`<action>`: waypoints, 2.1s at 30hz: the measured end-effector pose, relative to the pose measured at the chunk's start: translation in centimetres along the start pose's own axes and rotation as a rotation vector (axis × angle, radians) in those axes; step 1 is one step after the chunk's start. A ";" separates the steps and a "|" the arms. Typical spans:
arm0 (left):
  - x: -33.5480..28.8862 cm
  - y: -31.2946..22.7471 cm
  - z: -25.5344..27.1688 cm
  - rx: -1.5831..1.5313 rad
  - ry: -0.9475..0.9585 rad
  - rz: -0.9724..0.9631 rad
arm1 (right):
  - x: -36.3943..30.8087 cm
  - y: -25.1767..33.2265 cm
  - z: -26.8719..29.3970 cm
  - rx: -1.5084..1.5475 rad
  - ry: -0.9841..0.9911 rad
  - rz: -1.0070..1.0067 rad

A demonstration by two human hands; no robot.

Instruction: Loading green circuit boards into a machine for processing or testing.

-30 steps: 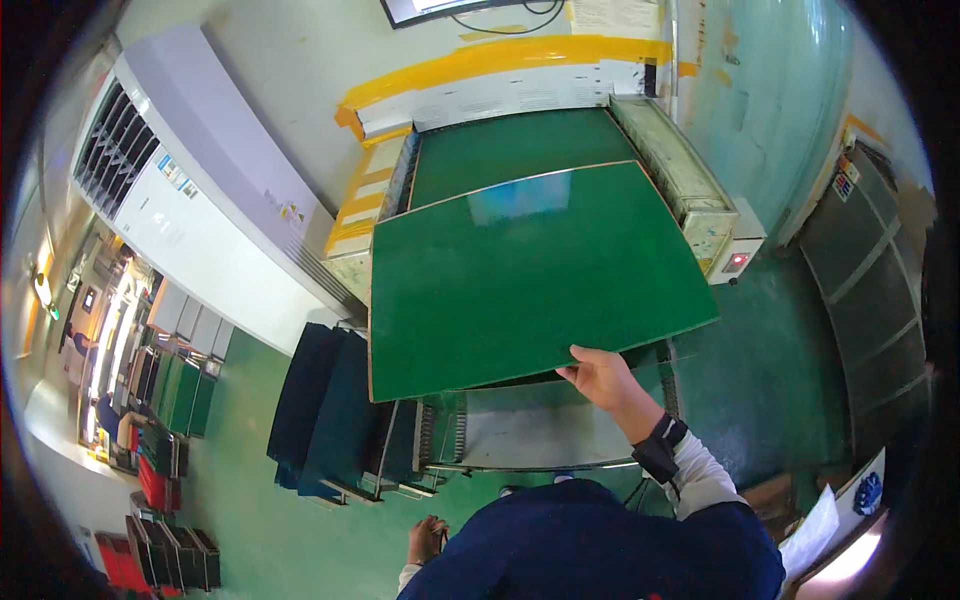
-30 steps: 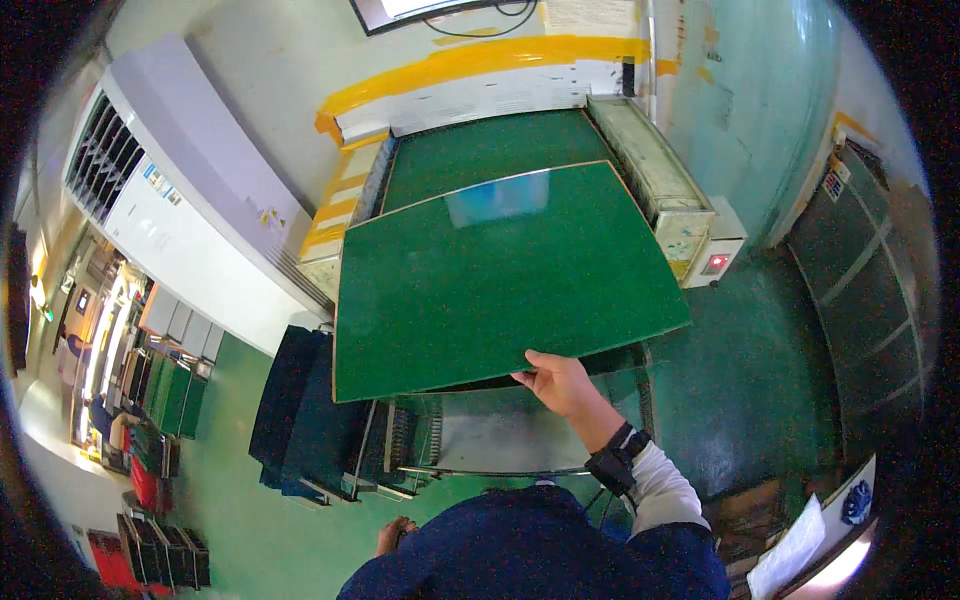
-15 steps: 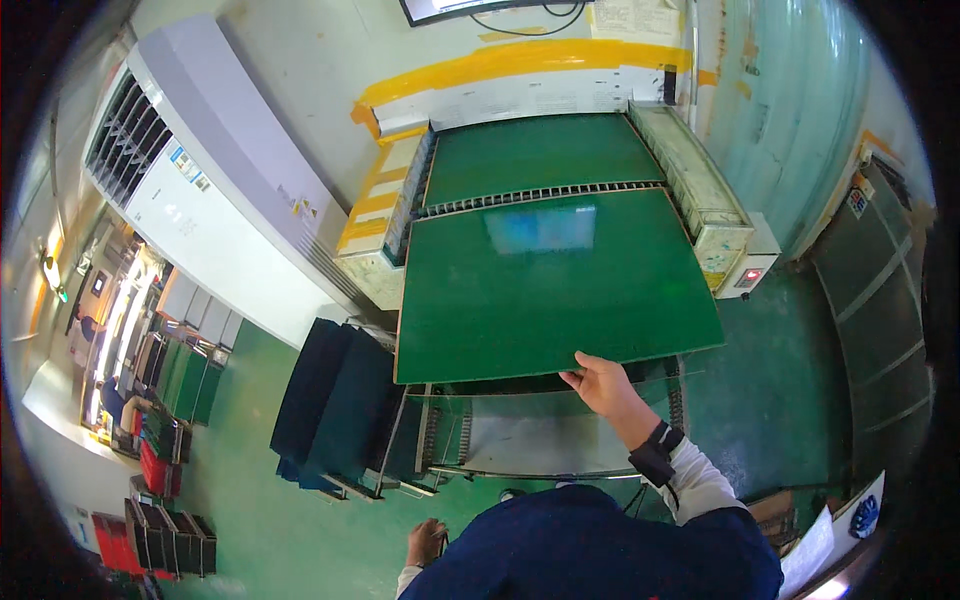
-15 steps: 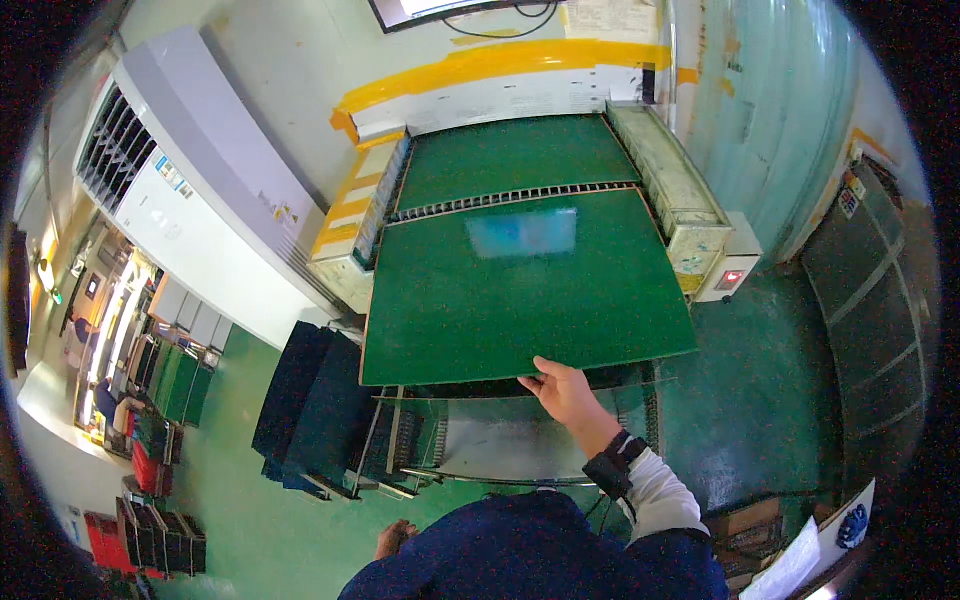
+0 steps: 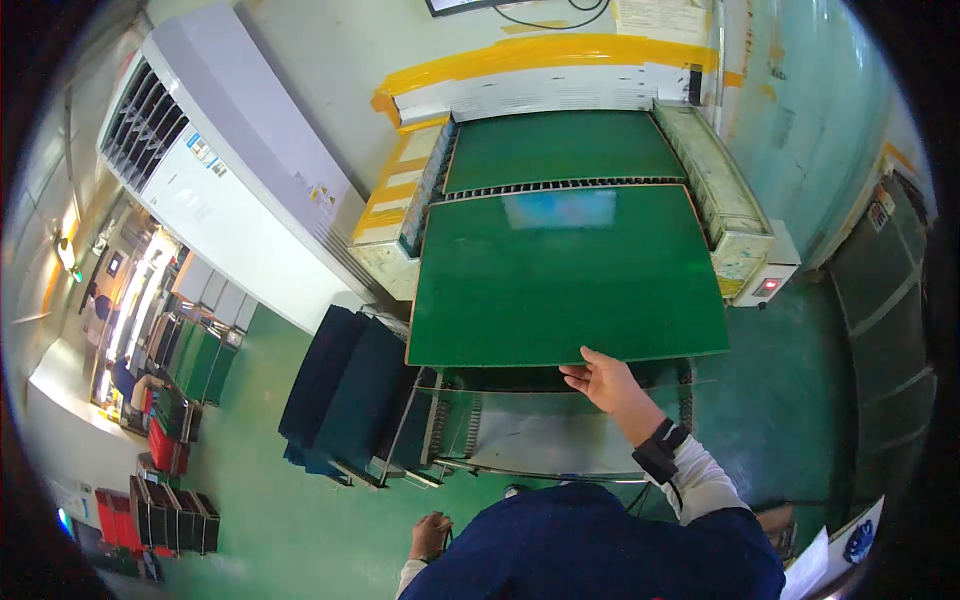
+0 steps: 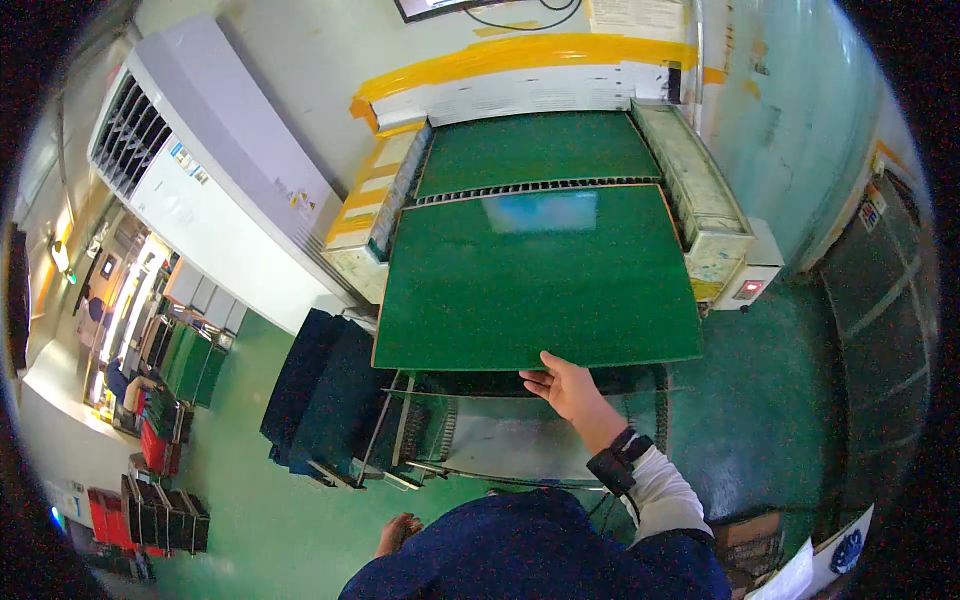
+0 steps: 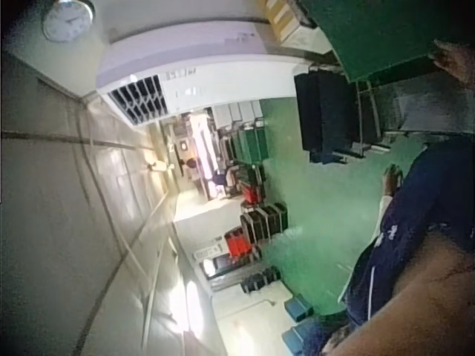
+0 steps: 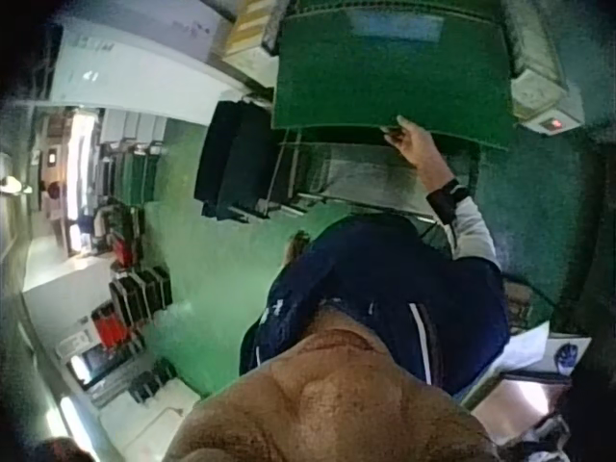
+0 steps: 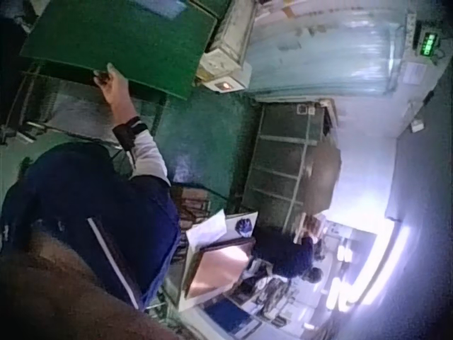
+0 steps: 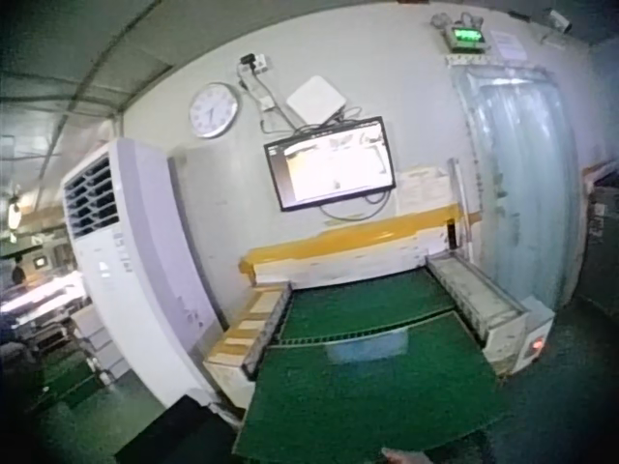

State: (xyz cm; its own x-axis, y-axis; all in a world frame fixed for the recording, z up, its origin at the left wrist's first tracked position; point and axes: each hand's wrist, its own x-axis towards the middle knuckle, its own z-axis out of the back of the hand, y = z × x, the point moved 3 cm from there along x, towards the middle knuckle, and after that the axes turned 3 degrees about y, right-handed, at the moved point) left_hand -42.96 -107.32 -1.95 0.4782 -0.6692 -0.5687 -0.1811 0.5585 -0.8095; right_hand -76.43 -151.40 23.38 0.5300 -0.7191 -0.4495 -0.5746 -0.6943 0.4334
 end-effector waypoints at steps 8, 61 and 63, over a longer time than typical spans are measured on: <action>-1.2 0.1 0.1 -0.027 -0.031 0.018 | 1.2 0.6 -0.3 -0.009 -0.007 -0.010; -1.9 -0.3 -0.2 -0.163 -0.069 0.065 | 6.0 3.8 -2.9 -0.057 0.052 0.073; -2.4 -4.1 -2.2 -0.319 -0.065 0.149 | 6.2 4.3 -1.9 -0.051 0.018 0.103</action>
State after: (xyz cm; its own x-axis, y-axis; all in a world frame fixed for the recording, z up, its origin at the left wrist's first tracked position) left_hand -45.23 -109.02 2.41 0.4781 -0.5533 -0.6821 -0.5077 0.4597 -0.7287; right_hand -74.44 -158.92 23.92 0.4815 -0.7866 -0.3866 -0.5939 -0.6172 0.5161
